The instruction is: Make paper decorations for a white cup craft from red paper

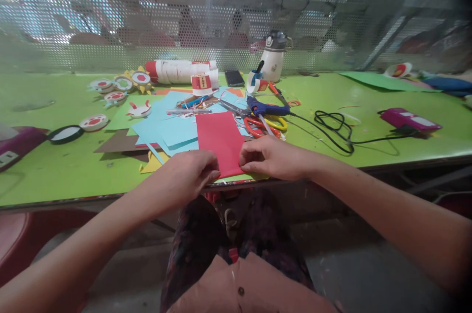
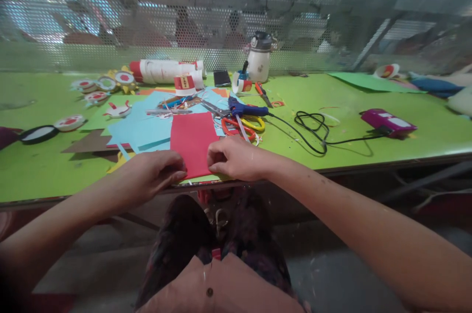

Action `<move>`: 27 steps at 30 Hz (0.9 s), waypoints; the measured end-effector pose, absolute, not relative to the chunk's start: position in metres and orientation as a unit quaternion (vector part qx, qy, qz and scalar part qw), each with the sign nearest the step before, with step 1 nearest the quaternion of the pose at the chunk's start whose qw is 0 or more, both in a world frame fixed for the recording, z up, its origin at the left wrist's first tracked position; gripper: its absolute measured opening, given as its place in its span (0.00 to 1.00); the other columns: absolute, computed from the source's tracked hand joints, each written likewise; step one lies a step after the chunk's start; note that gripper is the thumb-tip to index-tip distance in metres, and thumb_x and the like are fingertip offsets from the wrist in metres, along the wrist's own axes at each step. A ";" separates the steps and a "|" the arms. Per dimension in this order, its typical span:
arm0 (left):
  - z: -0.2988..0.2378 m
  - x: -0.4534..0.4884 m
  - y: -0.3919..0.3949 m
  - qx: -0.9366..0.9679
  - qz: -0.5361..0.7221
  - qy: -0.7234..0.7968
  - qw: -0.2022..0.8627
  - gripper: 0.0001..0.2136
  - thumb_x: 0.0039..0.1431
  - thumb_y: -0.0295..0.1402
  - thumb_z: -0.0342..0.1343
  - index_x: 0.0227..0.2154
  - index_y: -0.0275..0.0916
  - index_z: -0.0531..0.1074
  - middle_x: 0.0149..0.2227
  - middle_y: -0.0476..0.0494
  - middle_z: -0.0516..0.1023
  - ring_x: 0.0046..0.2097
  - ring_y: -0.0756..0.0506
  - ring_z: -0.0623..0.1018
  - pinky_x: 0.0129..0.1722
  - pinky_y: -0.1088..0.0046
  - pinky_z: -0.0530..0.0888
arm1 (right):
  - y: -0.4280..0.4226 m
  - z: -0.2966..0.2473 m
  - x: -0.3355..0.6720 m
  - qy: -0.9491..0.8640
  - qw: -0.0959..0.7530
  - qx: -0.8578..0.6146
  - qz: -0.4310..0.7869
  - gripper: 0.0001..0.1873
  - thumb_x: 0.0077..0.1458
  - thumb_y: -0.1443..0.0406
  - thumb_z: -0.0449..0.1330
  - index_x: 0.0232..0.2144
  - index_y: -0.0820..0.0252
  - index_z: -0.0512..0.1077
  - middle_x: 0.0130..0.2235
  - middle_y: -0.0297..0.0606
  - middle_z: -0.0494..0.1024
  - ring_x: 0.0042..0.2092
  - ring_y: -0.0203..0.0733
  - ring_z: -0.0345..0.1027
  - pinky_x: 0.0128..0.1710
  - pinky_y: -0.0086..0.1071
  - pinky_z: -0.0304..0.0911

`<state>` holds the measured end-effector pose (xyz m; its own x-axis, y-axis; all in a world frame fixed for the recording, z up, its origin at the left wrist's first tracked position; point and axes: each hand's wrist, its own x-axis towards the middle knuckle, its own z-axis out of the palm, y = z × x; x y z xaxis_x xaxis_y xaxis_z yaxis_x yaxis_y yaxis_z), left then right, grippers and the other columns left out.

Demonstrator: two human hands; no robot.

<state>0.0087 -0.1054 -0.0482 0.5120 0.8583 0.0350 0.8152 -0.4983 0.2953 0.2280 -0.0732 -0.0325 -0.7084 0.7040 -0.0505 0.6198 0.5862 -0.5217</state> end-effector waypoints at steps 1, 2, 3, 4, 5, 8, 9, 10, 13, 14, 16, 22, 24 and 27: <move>-0.048 0.009 -0.105 0.862 0.086 0.485 0.119 0.08 0.59 0.34 0.48 0.27 0.40 0.69 0.26 0.48 0.73 0.27 0.48 0.70 0.25 0.74 0.57 | -0.073 -0.032 0.227 -0.881 0.081 -0.385 0.264 0.03 0.51 0.72 0.59 0.29 0.65 0.73 0.29 0.35 0.74 0.30 0.34 0.64 0.30 0.26 0.56; -0.048 0.008 -0.104 0.863 0.085 0.484 0.118 0.07 0.58 0.34 0.48 0.28 0.41 0.69 0.26 0.49 0.73 0.27 0.48 0.70 0.25 0.74 0.56 | -0.073 -0.031 0.226 -0.877 0.082 -0.392 0.265 0.02 0.50 0.72 0.59 0.28 0.65 0.73 0.29 0.35 0.74 0.30 0.33 0.64 0.30 0.26 0.56; -0.048 0.008 -0.104 0.865 0.087 0.480 0.118 0.07 0.58 0.34 0.49 0.28 0.41 0.69 0.26 0.49 0.73 0.27 0.48 0.70 0.25 0.74 0.56 | -0.074 -0.031 0.225 -0.876 0.080 -0.396 0.263 0.02 0.50 0.72 0.59 0.28 0.65 0.73 0.29 0.35 0.74 0.29 0.33 0.63 0.29 0.25 0.56; -0.048 0.008 -0.104 0.866 0.089 0.477 0.117 0.06 0.58 0.34 0.49 0.29 0.41 0.69 0.26 0.49 0.73 0.27 0.48 0.70 0.25 0.74 0.56 | -0.074 -0.030 0.224 -0.878 0.077 -0.396 0.258 0.02 0.50 0.72 0.59 0.27 0.65 0.73 0.28 0.34 0.74 0.29 0.33 0.63 0.28 0.25 0.55; -0.048 0.008 -0.104 0.868 0.093 0.475 0.115 0.06 0.58 0.34 0.50 0.29 0.41 0.69 0.26 0.50 0.73 0.27 0.49 0.69 0.25 0.74 0.56 | -0.074 -0.030 0.223 -0.881 0.072 -0.395 0.250 0.03 0.49 0.72 0.59 0.27 0.65 0.73 0.27 0.34 0.74 0.28 0.33 0.63 0.28 0.25 0.54; -0.050 0.007 -0.104 0.873 0.104 0.464 0.107 0.06 0.59 0.35 0.49 0.30 0.41 0.68 0.27 0.50 0.72 0.27 0.49 0.68 0.25 0.75 0.56 | -0.074 -0.029 0.223 -0.891 0.057 -0.390 0.227 0.04 0.49 0.73 0.58 0.26 0.64 0.73 0.26 0.34 0.73 0.28 0.33 0.62 0.27 0.25 0.53; -0.050 0.007 -0.105 0.875 0.108 0.460 0.105 0.06 0.60 0.35 0.48 0.30 0.41 0.68 0.27 0.50 0.72 0.27 0.49 0.68 0.25 0.75 0.56 | -0.074 -0.029 0.223 -0.893 0.054 -0.387 0.223 0.04 0.48 0.73 0.58 0.26 0.64 0.73 0.26 0.34 0.73 0.28 0.33 0.63 0.27 0.26 0.53; -0.051 0.008 -0.106 0.877 0.111 0.455 0.103 0.07 0.60 0.34 0.47 0.30 0.40 0.67 0.28 0.50 0.71 0.28 0.49 0.68 0.26 0.75 0.57 | -0.074 -0.029 0.223 -0.895 0.052 -0.385 0.220 0.04 0.48 0.73 0.58 0.27 0.63 0.73 0.26 0.34 0.74 0.28 0.33 0.63 0.27 0.26 0.53; -0.052 0.008 -0.108 0.883 0.115 0.445 0.095 0.09 0.63 0.34 0.44 0.30 0.39 0.65 0.28 0.49 0.70 0.29 0.49 0.67 0.27 0.74 0.58 | -0.074 -0.028 0.223 -0.895 0.050 -0.386 0.220 0.05 0.48 0.72 0.57 0.27 0.63 0.73 0.27 0.35 0.75 0.29 0.34 0.64 0.28 0.26 0.53; -0.052 0.008 -0.109 0.884 0.115 0.443 0.090 0.09 0.63 0.34 0.43 0.30 0.39 0.65 0.29 0.49 0.70 0.29 0.49 0.67 0.27 0.74 0.58 | -0.074 -0.028 0.224 -0.894 0.048 -0.388 0.221 0.05 0.48 0.72 0.57 0.27 0.63 0.73 0.27 0.35 0.75 0.29 0.34 0.64 0.28 0.26 0.53; -0.054 0.008 -0.110 0.888 0.115 0.439 0.079 0.09 0.64 0.35 0.42 0.31 0.39 0.65 0.29 0.48 0.69 0.30 0.49 0.67 0.28 0.74 0.59 | -0.074 -0.028 0.224 -0.889 0.048 -0.395 0.227 0.05 0.49 0.72 0.58 0.28 0.63 0.73 0.27 0.35 0.75 0.30 0.35 0.65 0.28 0.26 0.54; -0.059 0.006 -0.112 0.893 0.122 0.430 0.058 0.10 0.65 0.34 0.41 0.33 0.39 0.67 0.30 0.47 0.66 0.31 0.48 0.67 0.29 0.74 0.60 | -0.076 -0.030 0.224 -0.870 0.077 -0.427 0.232 0.06 0.50 0.70 0.60 0.34 0.63 0.73 0.31 0.37 0.76 0.31 0.36 0.66 0.29 0.27 0.56; -0.059 0.006 -0.114 0.895 0.121 0.426 0.049 0.11 0.65 0.34 0.42 0.35 0.40 0.69 0.30 0.47 0.66 0.31 0.48 0.67 0.29 0.73 0.60 | -0.076 -0.028 0.225 -0.874 0.072 -0.419 0.235 0.07 0.51 0.72 0.59 0.34 0.63 0.73 0.33 0.38 0.77 0.33 0.36 0.67 0.31 0.27 0.58; -0.061 0.004 -0.115 0.904 0.125 0.408 0.034 0.11 0.63 0.32 0.45 0.42 0.44 0.72 0.31 0.46 0.66 0.32 0.47 0.68 0.29 0.74 0.61 | -0.077 -0.025 0.225 -0.878 0.057 -0.411 0.240 0.09 0.51 0.74 0.57 0.35 0.64 0.73 0.34 0.39 0.77 0.35 0.37 0.68 0.34 0.28 0.59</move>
<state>0.0045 -0.1154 -0.0605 0.6356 0.7460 0.1987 0.7291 -0.6646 0.1633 0.2247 -0.0770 -0.0250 -0.6562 0.7485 -0.0961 0.6933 0.5476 -0.4684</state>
